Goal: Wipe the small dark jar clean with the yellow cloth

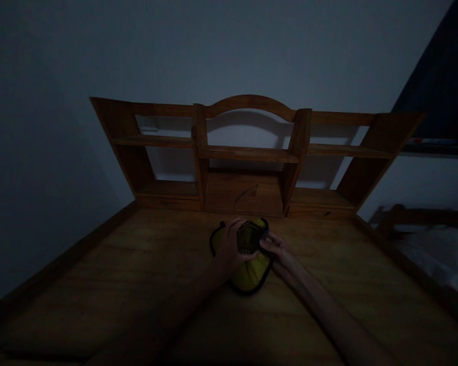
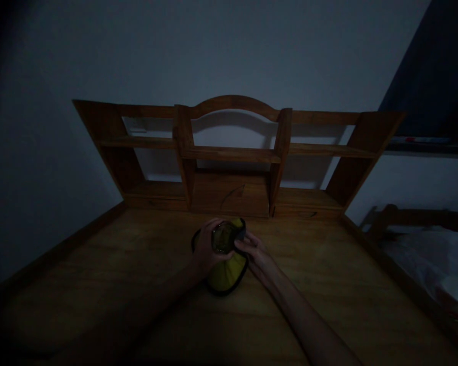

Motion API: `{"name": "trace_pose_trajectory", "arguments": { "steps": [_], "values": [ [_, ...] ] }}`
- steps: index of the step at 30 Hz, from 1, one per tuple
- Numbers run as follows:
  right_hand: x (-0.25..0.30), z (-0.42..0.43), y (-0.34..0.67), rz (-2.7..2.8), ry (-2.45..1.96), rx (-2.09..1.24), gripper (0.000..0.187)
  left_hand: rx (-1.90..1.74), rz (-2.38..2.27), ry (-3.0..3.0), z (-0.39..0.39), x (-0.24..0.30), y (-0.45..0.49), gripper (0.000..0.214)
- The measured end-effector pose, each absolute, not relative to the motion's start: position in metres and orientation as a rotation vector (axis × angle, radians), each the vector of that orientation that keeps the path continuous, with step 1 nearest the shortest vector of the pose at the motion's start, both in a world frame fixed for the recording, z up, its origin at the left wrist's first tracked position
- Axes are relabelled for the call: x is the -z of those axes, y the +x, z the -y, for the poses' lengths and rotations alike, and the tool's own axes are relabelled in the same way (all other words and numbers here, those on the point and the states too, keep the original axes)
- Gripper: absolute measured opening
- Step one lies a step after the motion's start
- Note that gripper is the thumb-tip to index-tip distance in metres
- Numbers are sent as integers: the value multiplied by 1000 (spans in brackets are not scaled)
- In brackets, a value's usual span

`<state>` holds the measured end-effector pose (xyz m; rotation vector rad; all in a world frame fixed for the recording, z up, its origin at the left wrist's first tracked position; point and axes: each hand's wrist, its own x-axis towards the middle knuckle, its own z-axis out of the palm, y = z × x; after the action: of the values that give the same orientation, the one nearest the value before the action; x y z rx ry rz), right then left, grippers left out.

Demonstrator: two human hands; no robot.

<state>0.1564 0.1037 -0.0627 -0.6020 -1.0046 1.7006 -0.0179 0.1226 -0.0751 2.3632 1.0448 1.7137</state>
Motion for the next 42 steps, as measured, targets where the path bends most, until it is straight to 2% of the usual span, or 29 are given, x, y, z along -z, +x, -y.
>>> {"name": "trace_pose_trajectory", "arguments": {
  "steps": [9,18,27,42],
  "values": [
    [69,-107,156,1056,-604,-1668,52,-1766,-958,2373,-122,74,-21,89],
    [55,-97,149,988,-634,-1658,42,-1843,-951,2403,-120,71,-21,85],
    [72,-109,150,846,-661,-1641,31,-1841,-937,2356,-120,72,-19,86],
    [62,-104,155,900,-635,-1705,34,-1865,-1006,2292,-123,71,-19,86]
  ]
}}
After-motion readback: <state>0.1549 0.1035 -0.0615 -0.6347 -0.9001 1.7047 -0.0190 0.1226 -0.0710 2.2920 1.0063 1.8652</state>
